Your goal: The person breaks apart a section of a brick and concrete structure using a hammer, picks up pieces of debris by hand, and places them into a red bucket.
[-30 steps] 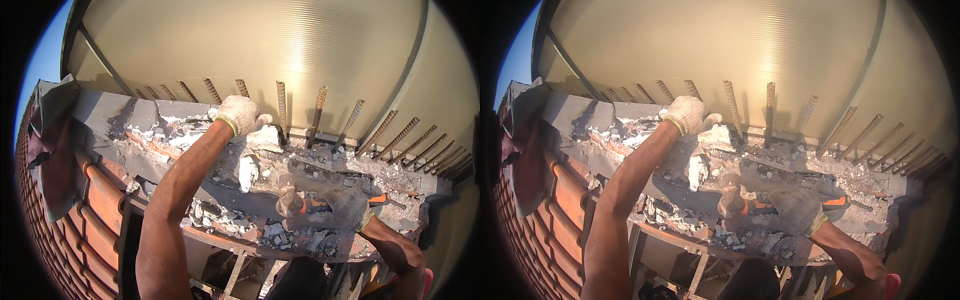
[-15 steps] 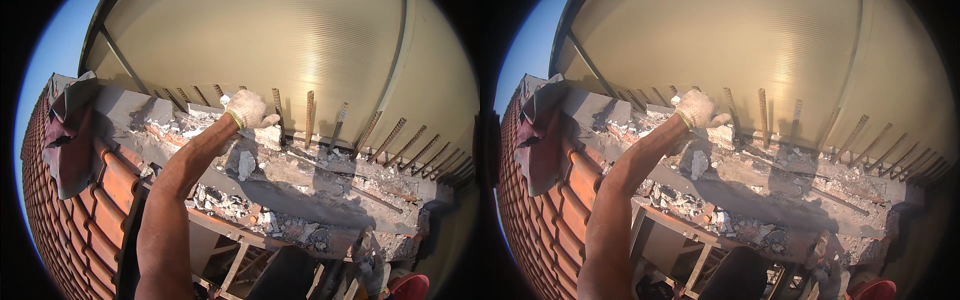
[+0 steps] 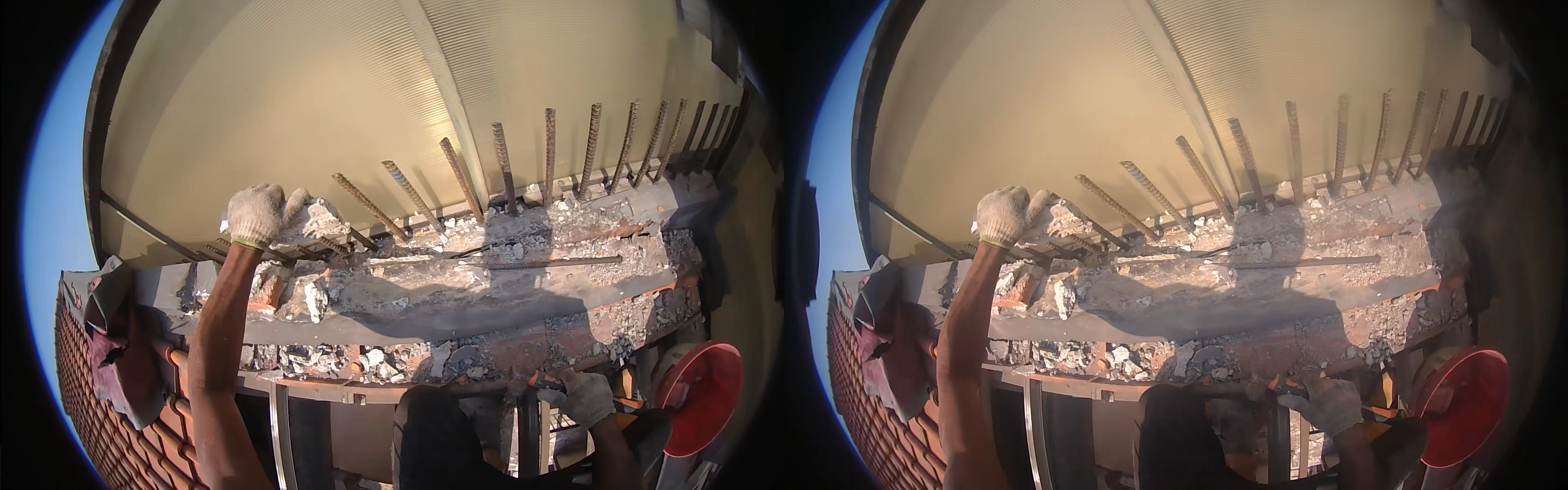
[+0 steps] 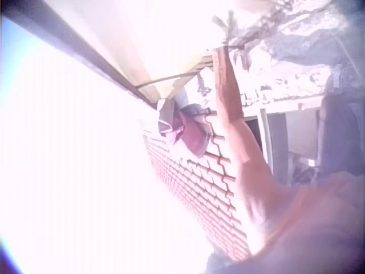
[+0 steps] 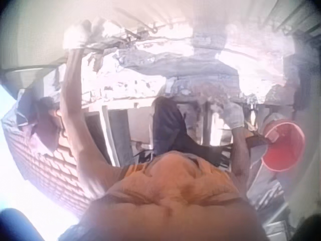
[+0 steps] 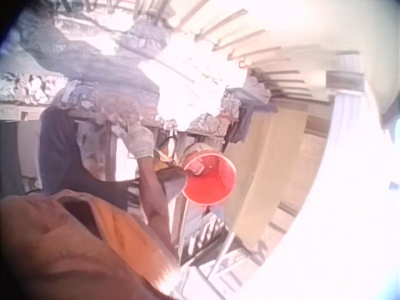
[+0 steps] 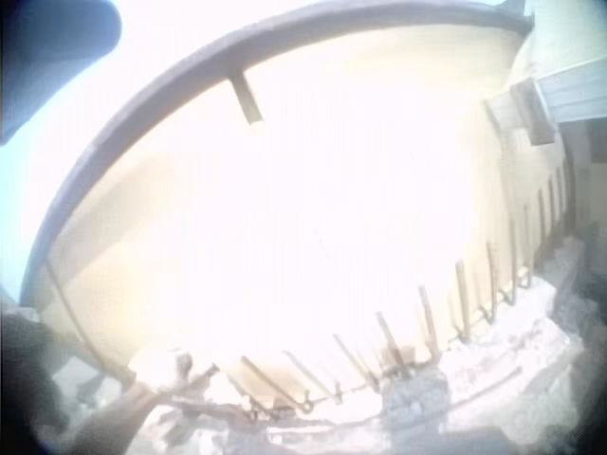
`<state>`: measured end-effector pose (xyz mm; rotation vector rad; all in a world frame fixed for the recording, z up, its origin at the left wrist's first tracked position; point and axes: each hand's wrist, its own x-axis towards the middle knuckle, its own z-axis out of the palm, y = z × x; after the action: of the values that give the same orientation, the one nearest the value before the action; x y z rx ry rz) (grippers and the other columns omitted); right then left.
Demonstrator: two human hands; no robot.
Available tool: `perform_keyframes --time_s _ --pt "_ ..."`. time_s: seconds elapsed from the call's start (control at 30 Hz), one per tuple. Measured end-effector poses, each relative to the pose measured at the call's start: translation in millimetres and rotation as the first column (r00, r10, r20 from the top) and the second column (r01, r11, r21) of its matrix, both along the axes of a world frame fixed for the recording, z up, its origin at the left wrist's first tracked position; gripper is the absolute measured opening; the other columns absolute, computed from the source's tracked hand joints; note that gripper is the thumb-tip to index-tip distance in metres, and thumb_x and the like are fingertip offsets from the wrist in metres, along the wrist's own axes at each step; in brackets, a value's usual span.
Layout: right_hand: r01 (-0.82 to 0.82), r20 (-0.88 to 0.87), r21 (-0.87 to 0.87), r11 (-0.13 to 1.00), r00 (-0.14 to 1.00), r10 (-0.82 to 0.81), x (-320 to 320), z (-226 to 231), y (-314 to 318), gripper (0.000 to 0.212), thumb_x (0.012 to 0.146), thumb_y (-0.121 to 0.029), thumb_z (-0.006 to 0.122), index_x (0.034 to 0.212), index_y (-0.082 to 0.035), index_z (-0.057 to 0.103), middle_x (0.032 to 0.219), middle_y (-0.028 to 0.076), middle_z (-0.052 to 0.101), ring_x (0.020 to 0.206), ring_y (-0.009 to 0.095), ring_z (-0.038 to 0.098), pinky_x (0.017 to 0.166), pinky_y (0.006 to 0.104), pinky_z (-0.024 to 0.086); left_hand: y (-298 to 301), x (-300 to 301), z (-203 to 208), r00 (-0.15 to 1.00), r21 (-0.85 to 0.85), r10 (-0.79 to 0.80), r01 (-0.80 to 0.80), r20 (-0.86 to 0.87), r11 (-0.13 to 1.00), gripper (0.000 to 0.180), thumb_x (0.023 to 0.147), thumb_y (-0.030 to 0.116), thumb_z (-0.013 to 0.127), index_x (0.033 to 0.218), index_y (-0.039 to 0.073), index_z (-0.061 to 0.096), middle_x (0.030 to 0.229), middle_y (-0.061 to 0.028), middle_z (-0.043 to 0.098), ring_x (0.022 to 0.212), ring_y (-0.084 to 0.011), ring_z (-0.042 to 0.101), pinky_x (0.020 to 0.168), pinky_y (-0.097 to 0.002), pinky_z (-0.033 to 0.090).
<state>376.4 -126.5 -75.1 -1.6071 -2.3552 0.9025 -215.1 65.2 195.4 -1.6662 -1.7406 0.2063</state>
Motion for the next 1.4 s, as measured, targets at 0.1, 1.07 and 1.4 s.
perform_keyframes --time_s 0.1,1.07,1.4 --pt "-0.042 0.120 -0.233 0.972 0.990 0.071 3 11 9 0.078 0.099 -0.079 0.053 0.114 -0.006 0.077 0.103 0.021 0.079 0.102 0.041 0.078 0.091 0.0540 0.060 -22 65 -26 0.969 -0.040 -0.094 0.106 0.228 0.994 0.070 0.096 0.072 0.064 0.082 0.005 0.075 0.079 -0.0188 0.073 0.078 -0.0411 0.072 0.075 -0.0520 0.057" --pt "0.023 0.194 -0.211 0.977 0.981 0.019 5 -26 -13 0.073 0.094 -0.077 0.064 0.102 -0.005 0.070 0.085 0.023 0.076 0.085 0.041 0.078 0.080 0.0553 0.059 -81 308 -231 0.362 -0.196 -0.055 0.619 0.931 0.760 0.033 0.102 0.038 0.071 0.124 0.013 0.072 0.126 -0.0142 0.072 0.119 -0.0396 0.068 0.101 -0.0507 0.056" --pt "0.032 0.429 -0.563 0.826 0.865 0.259 -34 8 30 0.074 0.102 -0.057 0.065 0.163 -0.018 0.051 0.151 0.031 0.060 0.142 0.038 0.060 0.121 0.0480 0.043 -35 -134 -147 0.760 -0.665 0.564 -0.243 0.323 0.707 0.036 0.089 0.031 0.075 0.117 0.011 0.083 0.116 -0.0180 0.080 0.112 -0.0364 0.076 0.097 -0.0484 0.059"
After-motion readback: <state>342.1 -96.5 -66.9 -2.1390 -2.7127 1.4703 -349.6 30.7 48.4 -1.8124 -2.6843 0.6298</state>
